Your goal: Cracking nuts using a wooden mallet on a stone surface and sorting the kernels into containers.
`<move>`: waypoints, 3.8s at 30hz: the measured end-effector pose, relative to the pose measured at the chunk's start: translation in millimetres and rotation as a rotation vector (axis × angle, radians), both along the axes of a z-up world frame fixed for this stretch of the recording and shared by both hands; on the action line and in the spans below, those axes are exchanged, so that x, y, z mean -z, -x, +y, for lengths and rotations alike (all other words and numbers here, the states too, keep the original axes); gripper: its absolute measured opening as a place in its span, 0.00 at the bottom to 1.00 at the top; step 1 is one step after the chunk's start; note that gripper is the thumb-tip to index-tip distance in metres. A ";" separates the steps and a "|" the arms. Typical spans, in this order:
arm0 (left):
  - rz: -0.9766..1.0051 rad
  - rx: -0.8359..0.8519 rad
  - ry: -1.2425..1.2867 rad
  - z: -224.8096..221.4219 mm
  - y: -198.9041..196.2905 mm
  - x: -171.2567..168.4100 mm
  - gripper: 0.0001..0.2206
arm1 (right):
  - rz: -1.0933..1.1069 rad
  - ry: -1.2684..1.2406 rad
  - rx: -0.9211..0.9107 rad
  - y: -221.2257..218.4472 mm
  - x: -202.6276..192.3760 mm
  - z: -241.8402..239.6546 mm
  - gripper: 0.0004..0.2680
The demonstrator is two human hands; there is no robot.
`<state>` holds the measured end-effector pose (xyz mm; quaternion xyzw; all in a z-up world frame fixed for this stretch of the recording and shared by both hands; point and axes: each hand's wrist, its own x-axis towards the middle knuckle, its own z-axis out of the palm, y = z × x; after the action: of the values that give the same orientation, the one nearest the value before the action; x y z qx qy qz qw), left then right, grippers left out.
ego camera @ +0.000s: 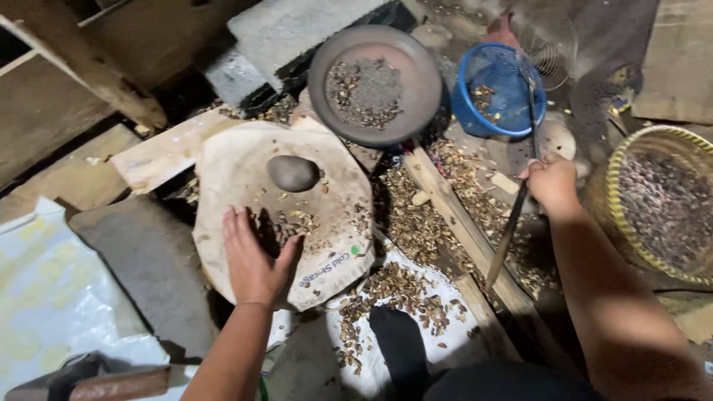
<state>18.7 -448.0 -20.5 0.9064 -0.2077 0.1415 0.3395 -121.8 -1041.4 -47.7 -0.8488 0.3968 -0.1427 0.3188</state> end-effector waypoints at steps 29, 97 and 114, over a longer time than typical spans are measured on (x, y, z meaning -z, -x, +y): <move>0.043 0.009 -0.123 2.2 9.6 -7.0 0.37 | 0.552 -0.049 0.343 63.8 151.2 5.0 0.21; 0.009 -0.048 -0.132 -0.5 7.2 -3.0 0.38 | 0.610 -0.564 -0.334 -146.3 -212.0 161.1 0.15; -0.045 0.011 -0.193 1.0 7.3 -1.8 0.39 | 0.321 0.186 -0.341 -97.3 -152.7 175.8 0.17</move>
<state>11.4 -446.9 -18.8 0.9304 -0.2330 0.1390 0.2466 -24.5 -865.6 105.0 -0.9410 0.2786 0.0137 0.1916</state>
